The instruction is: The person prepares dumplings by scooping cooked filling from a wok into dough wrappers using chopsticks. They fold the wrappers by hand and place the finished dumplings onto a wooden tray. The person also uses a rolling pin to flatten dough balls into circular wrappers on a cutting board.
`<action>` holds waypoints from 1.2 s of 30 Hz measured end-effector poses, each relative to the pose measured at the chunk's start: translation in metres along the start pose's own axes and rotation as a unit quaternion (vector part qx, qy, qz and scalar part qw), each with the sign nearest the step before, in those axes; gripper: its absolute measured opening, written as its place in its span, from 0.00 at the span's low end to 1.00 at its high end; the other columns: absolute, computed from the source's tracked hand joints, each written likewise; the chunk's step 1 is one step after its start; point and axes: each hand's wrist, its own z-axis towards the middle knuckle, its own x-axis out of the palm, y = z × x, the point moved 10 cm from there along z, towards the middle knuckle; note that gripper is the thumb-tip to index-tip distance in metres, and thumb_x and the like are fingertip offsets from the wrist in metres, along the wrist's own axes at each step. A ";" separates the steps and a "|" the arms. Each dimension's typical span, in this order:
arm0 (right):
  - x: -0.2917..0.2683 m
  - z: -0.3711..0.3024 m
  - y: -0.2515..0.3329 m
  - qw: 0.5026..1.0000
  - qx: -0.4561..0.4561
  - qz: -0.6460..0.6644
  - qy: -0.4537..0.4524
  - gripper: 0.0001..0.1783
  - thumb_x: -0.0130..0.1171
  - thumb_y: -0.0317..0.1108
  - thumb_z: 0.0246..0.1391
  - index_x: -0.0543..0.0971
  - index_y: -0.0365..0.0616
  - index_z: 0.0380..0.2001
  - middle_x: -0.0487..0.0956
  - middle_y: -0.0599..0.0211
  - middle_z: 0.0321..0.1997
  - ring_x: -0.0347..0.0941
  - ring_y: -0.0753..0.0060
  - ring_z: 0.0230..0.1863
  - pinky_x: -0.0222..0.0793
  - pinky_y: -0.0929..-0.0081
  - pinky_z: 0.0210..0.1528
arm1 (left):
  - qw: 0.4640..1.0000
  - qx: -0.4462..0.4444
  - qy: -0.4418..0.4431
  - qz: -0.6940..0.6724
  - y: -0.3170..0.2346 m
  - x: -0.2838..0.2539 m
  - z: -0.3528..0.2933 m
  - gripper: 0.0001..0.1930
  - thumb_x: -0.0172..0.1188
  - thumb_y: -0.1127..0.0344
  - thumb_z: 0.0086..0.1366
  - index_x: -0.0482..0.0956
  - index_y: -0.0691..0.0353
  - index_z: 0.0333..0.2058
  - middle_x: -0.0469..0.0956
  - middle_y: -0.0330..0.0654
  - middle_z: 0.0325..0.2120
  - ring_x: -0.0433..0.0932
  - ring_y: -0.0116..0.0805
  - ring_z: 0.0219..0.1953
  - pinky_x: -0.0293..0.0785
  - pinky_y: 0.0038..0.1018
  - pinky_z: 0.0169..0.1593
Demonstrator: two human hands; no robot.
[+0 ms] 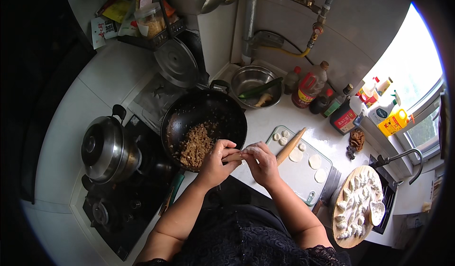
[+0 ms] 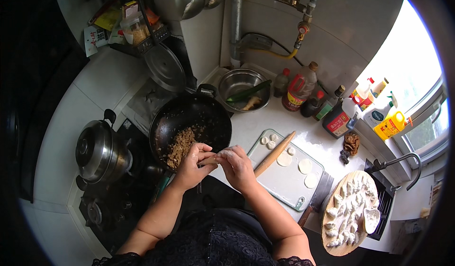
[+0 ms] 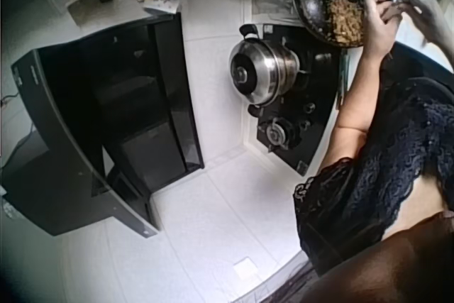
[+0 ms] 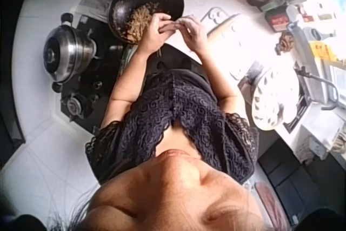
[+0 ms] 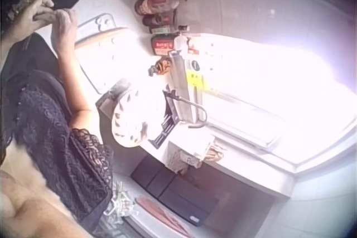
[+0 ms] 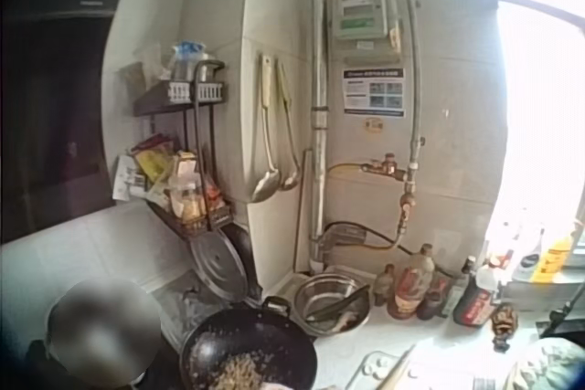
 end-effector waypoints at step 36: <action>0.012 -0.009 -0.044 0.978 0.204 0.022 0.031 0.08 0.57 0.28 0.54 0.79 0.35 0.35 0.78 0.61 0.32 0.75 0.67 0.32 0.70 0.75 0.37 | 0.948 -0.199 0.023 -0.248 0.047 0.017 -0.003 0.18 0.48 0.65 0.69 0.68 0.69 0.53 0.78 0.41 0.37 0.77 0.28 0.41 0.75 0.26 0.46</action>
